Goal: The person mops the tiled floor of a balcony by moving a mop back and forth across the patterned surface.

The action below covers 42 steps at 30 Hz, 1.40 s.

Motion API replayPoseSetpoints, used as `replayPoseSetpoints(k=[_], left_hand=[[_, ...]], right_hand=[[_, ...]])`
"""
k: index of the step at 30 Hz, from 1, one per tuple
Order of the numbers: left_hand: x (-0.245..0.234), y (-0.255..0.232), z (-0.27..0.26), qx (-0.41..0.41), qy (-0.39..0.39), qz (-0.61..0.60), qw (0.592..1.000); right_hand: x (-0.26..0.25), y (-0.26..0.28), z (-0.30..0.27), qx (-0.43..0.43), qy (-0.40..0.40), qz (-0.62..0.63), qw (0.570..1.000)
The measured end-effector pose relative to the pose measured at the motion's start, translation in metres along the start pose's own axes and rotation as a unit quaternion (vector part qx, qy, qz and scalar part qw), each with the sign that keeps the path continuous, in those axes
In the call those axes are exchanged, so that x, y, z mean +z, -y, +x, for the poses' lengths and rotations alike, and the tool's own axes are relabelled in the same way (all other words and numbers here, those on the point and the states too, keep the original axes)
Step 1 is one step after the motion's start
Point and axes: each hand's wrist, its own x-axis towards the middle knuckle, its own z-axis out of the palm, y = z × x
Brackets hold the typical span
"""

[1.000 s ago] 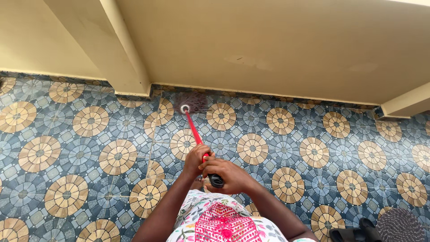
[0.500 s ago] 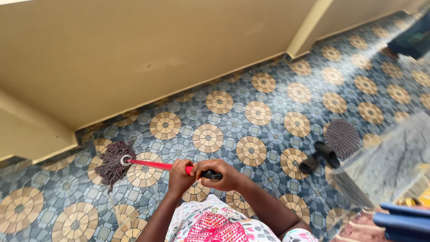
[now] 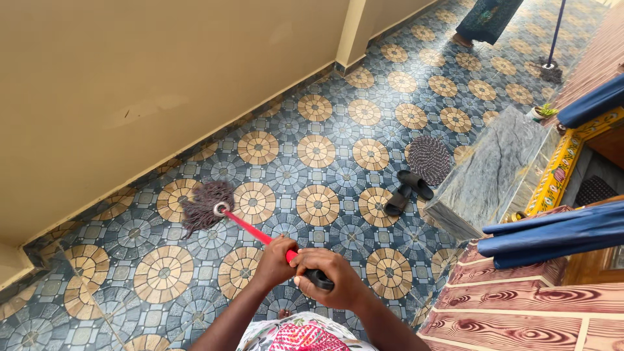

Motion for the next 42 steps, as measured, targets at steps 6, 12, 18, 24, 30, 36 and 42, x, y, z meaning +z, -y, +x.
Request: replayPoseSetpoints(k=[6,12,18,24,30,36,42], left_hand=[[-0.009,0.024,-0.019,0.056,0.064,0.012,0.996],[-0.043,0.011,-0.070,-0.014,0.039,-0.018,0.999],[-0.060,0.007,-0.159,-0.038,-0.008,0.046,0.998],[-0.080,0.006,-0.231,-0.108,-0.058,0.076,0.990],[-0.088,-0.002,-0.279,-0.111,-0.130,0.123,0.978],[-0.080,-0.031,-0.293,-0.117,-0.165,0.112,0.973],[-0.027,-0.077,-0.269,-0.101,-0.204,0.060,0.972]], right_hand=[[0.045,-0.007,0.000,-0.154,0.004,0.091,0.984],[0.099,0.003,-0.010,-0.137,0.021,0.180,0.974],[0.149,0.033,-0.045,-0.146,0.075,0.197,0.967],[0.211,0.045,-0.064,-0.169,0.084,0.251,0.949],[0.242,0.054,-0.076,-0.168,0.133,0.252,0.944],[0.224,0.075,-0.092,-0.175,0.171,0.237,0.940],[0.161,0.078,-0.128,-0.145,0.167,0.208,0.953]])
